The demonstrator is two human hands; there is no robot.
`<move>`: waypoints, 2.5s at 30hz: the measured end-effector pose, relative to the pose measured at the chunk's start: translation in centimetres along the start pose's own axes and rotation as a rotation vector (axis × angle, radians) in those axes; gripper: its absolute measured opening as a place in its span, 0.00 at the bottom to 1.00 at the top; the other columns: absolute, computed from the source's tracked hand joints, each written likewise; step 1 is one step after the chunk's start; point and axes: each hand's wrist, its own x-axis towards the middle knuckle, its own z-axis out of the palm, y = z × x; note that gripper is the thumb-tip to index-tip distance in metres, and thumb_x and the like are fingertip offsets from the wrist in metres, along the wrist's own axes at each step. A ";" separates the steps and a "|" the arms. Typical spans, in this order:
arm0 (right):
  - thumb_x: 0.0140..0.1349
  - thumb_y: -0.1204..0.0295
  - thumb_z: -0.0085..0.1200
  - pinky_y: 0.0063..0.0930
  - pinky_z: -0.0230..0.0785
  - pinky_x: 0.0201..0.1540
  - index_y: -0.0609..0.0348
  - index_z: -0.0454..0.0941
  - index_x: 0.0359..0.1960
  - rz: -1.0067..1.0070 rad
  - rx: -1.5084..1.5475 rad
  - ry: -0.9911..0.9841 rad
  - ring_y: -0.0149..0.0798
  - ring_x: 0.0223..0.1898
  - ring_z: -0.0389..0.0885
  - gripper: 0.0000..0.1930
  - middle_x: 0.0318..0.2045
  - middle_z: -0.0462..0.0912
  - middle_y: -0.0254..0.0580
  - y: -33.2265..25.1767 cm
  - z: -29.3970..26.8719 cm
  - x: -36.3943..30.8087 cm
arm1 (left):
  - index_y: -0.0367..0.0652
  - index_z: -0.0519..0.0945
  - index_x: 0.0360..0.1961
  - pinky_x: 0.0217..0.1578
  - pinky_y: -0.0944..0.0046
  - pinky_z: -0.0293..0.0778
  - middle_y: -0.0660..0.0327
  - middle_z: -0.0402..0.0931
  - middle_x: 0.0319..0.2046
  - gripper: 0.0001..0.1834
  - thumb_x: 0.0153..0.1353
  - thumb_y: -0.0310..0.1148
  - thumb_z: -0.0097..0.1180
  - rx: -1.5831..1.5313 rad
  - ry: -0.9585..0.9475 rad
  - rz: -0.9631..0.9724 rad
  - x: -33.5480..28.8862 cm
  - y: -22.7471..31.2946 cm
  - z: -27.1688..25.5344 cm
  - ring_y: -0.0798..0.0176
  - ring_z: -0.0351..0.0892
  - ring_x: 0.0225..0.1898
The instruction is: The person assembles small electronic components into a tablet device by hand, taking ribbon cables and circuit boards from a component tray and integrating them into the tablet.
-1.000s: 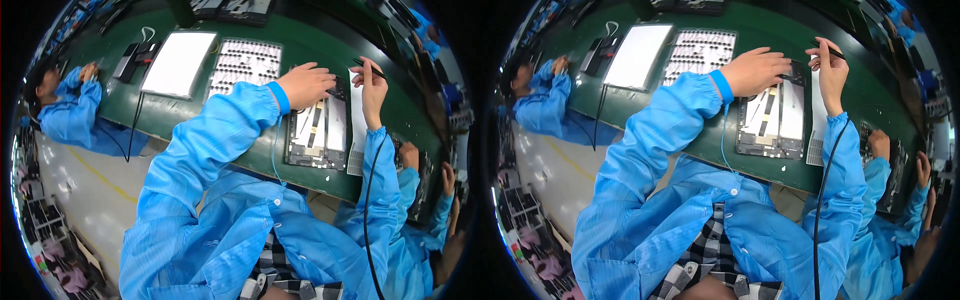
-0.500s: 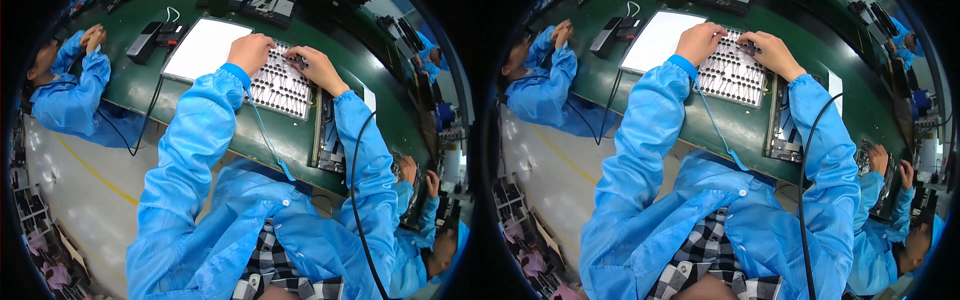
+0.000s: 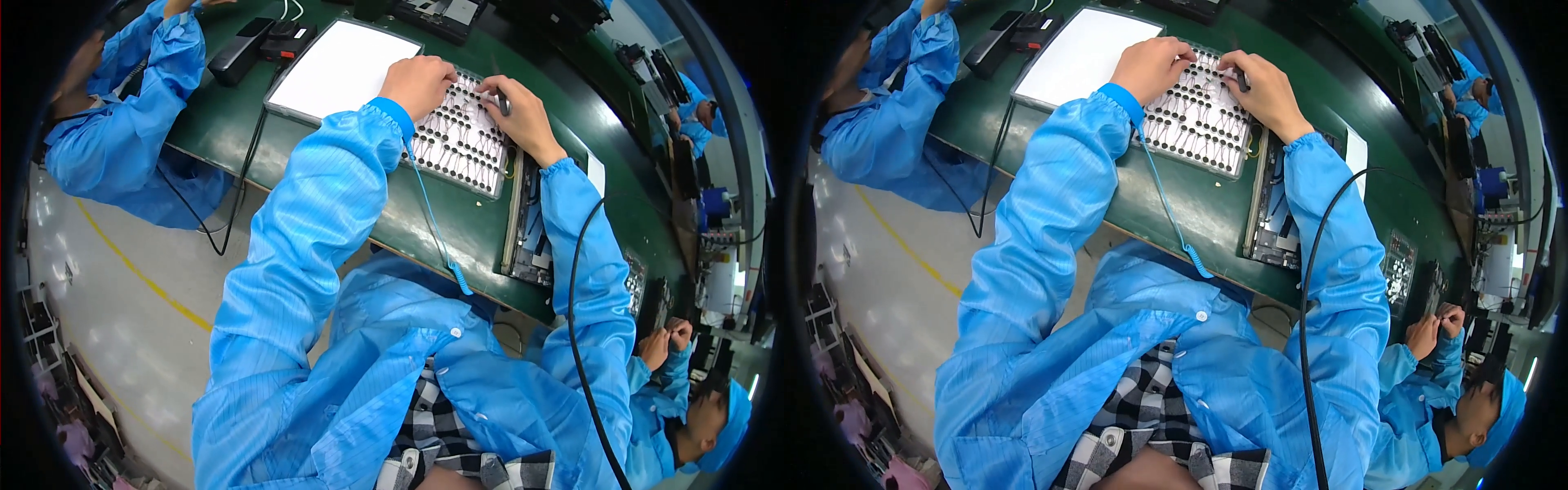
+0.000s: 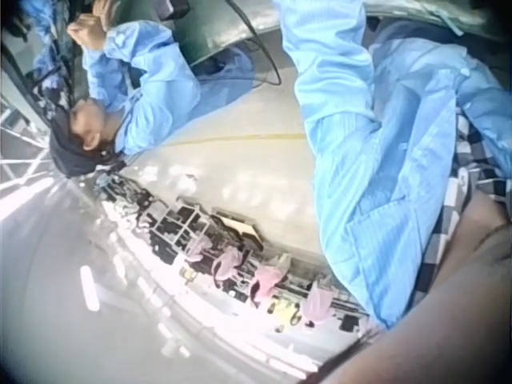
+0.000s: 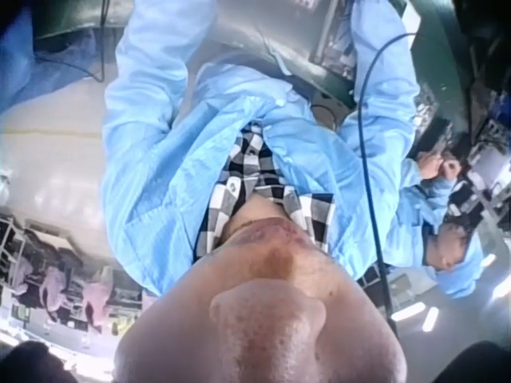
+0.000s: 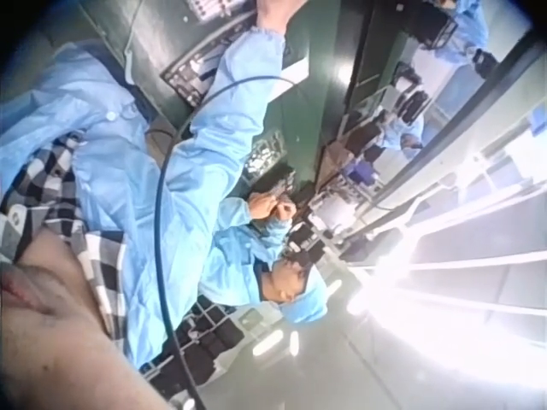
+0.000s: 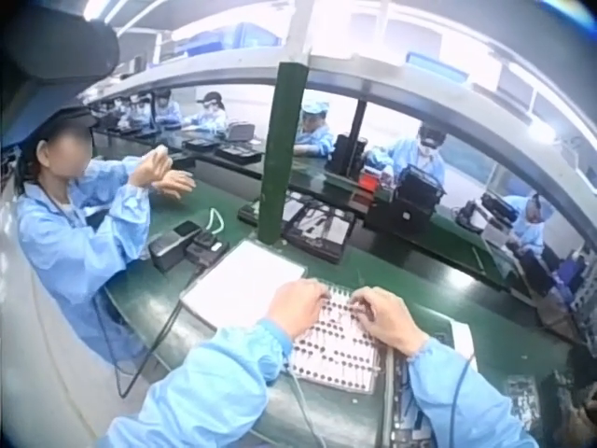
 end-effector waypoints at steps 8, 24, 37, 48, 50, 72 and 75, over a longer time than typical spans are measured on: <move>0.52 0.81 0.56 0.35 0.72 0.39 0.54 0.78 0.40 -0.410 -0.263 -0.180 0.46 0.37 0.79 0.13 0.32 0.81 0.38 0.0 -0.1 1.6 | 0.50 0.85 0.38 0.43 0.55 0.76 0.61 0.83 0.37 0.10 0.62 0.35 0.53 -0.004 -0.032 -0.021 0.4 0.0 -0.3 0.53 0.82 0.40; 0.58 0.77 0.63 0.21 0.74 0.40 0.62 0.72 0.41 0.198 0.482 0.108 0.27 0.36 0.81 0.13 0.34 0.83 0.38 -0.3 -0.5 0.5 | 0.47 0.86 0.37 0.39 0.64 0.78 0.61 0.85 0.30 0.10 0.57 0.39 0.63 -0.524 -0.110 -0.113 0.6 1.3 -0.6 0.62 0.84 0.34; 0.60 0.81 0.59 0.27 0.82 0.42 0.65 0.65 0.45 0.512 1.076 0.482 0.37 0.39 0.84 0.16 0.40 0.81 0.50 -2.2 1.5 0.4 | 0.45 0.85 0.34 0.27 0.71 0.73 0.63 0.83 0.27 0.09 0.56 0.37 0.67 -0.181 0.138 0.112 0.2 3.2 -1.1 0.71 0.77 0.23; 0.62 0.79 0.59 0.25 0.81 0.42 0.64 0.66 0.48 0.353 1.141 0.405 0.39 0.40 0.85 0.16 0.42 0.81 0.51 -0.8 1.4 -0.3 | 0.40 0.84 0.32 0.23 0.73 0.69 0.66 0.82 0.27 0.06 0.54 0.29 0.68 -0.671 0.049 -0.066 0.5 3.0 -0.4 0.75 0.72 0.21; 0.62 0.78 0.59 0.25 0.81 0.42 0.64 0.66 0.48 0.348 1.129 0.400 0.39 0.40 0.85 0.17 0.42 0.81 0.52 -0.5 1.3 -0.4 | 0.40 0.84 0.31 0.23 0.73 0.68 0.65 0.82 0.28 0.07 0.53 0.30 0.69 -0.671 0.031 -0.069 0.6 3.0 -0.4 0.75 0.71 0.21; 0.61 0.77 0.60 0.24 0.79 0.42 0.62 0.68 0.46 0.345 0.999 0.285 0.33 0.39 0.84 0.15 0.38 0.82 0.44 0.9 -4.6 -2.7 | 0.42 0.85 0.40 0.27 0.69 0.72 0.60 0.84 0.30 0.12 0.55 0.35 0.67 -0.541 -0.032 0.052 1.9 7.5 -1.5 0.71 0.76 0.23; 0.60 0.76 0.62 0.23 0.76 0.40 0.60 0.70 0.47 0.299 0.843 0.285 0.30 0.41 0.82 0.16 0.38 0.82 0.41 0.6 -8.0 -4.3 | 0.40 0.86 0.33 0.22 0.70 0.68 0.62 0.84 0.24 0.11 0.53 0.35 0.70 -0.516 -0.047 0.101 4.3 11.2 -0.6 0.74 0.69 0.19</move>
